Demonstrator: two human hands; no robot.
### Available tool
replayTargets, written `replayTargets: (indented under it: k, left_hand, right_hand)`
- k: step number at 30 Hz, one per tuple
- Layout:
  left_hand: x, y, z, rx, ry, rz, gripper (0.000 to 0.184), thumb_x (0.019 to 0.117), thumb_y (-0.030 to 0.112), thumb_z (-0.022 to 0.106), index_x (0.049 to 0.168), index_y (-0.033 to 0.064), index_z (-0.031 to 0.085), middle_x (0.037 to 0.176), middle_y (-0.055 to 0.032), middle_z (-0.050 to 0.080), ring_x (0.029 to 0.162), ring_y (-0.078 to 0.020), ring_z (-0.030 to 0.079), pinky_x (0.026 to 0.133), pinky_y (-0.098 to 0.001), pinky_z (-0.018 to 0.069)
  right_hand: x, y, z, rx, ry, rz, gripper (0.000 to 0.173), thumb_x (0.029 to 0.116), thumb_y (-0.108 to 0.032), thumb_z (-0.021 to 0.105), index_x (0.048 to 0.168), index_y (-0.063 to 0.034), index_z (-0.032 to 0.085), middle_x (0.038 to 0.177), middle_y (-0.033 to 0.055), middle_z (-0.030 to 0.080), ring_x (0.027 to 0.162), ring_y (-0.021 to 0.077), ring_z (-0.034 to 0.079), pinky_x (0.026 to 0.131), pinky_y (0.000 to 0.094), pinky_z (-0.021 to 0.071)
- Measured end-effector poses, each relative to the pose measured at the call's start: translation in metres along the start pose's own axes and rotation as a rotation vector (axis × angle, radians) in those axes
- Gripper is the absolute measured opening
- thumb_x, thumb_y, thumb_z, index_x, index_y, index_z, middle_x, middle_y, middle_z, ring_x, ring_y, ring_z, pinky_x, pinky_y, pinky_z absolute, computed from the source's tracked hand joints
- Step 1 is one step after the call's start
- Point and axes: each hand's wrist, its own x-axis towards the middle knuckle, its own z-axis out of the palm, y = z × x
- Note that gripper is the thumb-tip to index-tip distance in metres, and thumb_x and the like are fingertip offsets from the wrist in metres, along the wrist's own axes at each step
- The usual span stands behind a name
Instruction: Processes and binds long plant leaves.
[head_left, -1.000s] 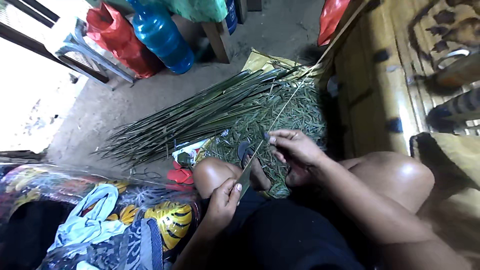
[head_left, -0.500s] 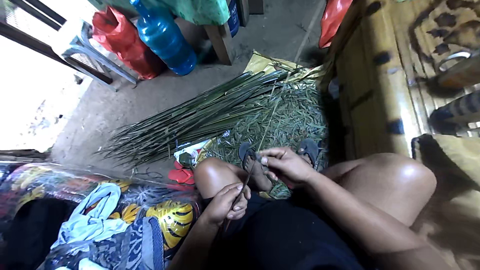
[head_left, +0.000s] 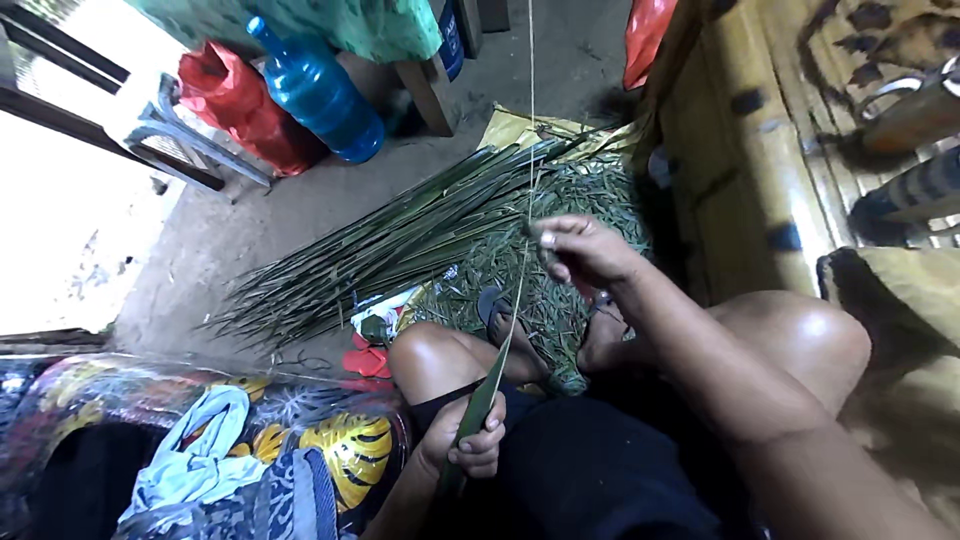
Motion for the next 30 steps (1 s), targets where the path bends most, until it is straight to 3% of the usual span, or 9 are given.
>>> replayTargets:
  k: [5,8,10,12,15,21,25,28,30]
  left_hand:
    - [-0.002,0.000,-0.012,0.093,0.115,0.101,0.022,0.1051,0.033,0.054,0.099,0.0137,0.062,0.063,0.0050,0.054,0.046,-0.0052,0.052,0.043,-0.0184,0.0446]
    - [0.008,0.011,-0.019,0.432,0.315,0.288,0.030,0.1079,0.038,0.050,0.098,0.0137,0.064,0.081,0.0008,0.061,0.055,-0.0057,0.055,0.048,-0.0192,0.0467]
    - [0.019,0.020,-0.020,0.578,0.448,0.354,0.032,0.1084,0.037,0.048,0.103,0.0129,0.069,0.100,-0.0046,0.069,0.074,-0.0104,0.064,0.063,-0.0244,0.0544]
    - [0.029,0.027,-0.022,0.648,0.524,0.364,0.036,0.1104,0.029,0.041,0.124,0.0077,0.066,0.130,-0.0116,0.068,0.104,-0.0198,0.070,0.084,-0.0346,0.0592]
    - [0.045,0.032,-0.025,0.679,0.508,0.313,0.043,0.1106,0.024,0.039,0.144,-0.0018,0.050,0.151,-0.0171,0.052,0.132,-0.0296,0.057,0.108,-0.0486,0.0501]
    - [0.059,0.026,-0.018,0.758,0.479,0.297,0.032,0.1088,0.027,0.049,0.124,0.0035,0.065,0.111,-0.0132,0.072,0.100,-0.0252,0.071,0.092,-0.0484,0.0597]
    - [0.059,0.024,-0.015,0.871,0.483,0.338,0.037,0.1080,0.034,0.051,0.124,0.0045,0.067,0.115,-0.0151,0.072,0.089,-0.0197,0.073,0.074,-0.0329,0.0626]
    - [0.058,0.026,-0.012,0.907,0.579,0.390,0.036,0.1076,0.033,0.050,0.120,0.0046,0.068,0.112,-0.0147,0.074,0.085,-0.0179,0.074,0.069,-0.0292,0.0624]
    - [0.057,0.029,-0.013,0.923,0.614,0.423,0.036,0.1071,0.036,0.051,0.119,0.0064,0.068,0.108,-0.0121,0.075,0.083,-0.0165,0.074,0.069,-0.0290,0.0626]
  right_hand:
    - [0.009,-0.017,-0.016,0.094,0.271,0.061,0.033,0.1063,-0.014,0.047,0.137,-0.0084,0.056,0.080,0.0005,0.063,0.052,0.0059,0.055,0.048,0.0208,0.0513]
    - [-0.003,0.003,0.005,0.099,0.459,0.157,0.026,0.1078,-0.019,0.050,0.128,-0.0068,0.060,0.081,0.0035,0.066,0.057,0.0103,0.061,0.052,0.0256,0.0552]
    - [-0.016,0.024,0.024,0.141,0.521,0.219,0.024,0.1087,-0.022,0.049,0.122,-0.0071,0.061,0.083,0.0050,0.067,0.062,0.0124,0.064,0.057,0.0280,0.0580]
    - [-0.023,0.038,0.044,0.260,0.561,0.255,0.023,0.1094,-0.020,0.046,0.121,-0.0049,0.058,0.089,0.0091,0.068,0.070,0.0173,0.068,0.065,0.0335,0.0609]
    - [-0.023,0.049,0.066,0.459,0.631,0.216,0.022,0.1091,-0.016,0.044,0.124,-0.0033,0.055,0.100,0.0135,0.069,0.081,0.0233,0.071,0.075,0.0398,0.0619]
    - [-0.022,0.058,0.084,0.323,0.584,0.153,0.014,0.1031,-0.008,0.057,0.111,0.0021,0.063,0.093,0.0138,0.069,0.077,0.0209,0.069,0.073,0.0372,0.0614]
    - [-0.028,0.053,0.072,0.061,0.455,0.114,0.015,0.0995,-0.008,0.064,0.107,0.0058,0.065,0.091,0.0116,0.068,0.077,0.0139,0.065,0.075,0.0314,0.0582]
    - [-0.028,0.044,0.032,-0.152,0.151,0.180,0.028,0.1055,-0.019,0.058,0.115,0.0061,0.065,0.098,0.0123,0.069,0.083,0.0133,0.068,0.079,0.0326,0.0603]
    - [-0.019,0.059,-0.008,-0.626,0.063,0.278,0.033,0.1067,-0.026,0.056,0.120,0.0020,0.067,0.108,0.0127,0.069,0.095,0.0152,0.067,0.085,0.0357,0.0572]
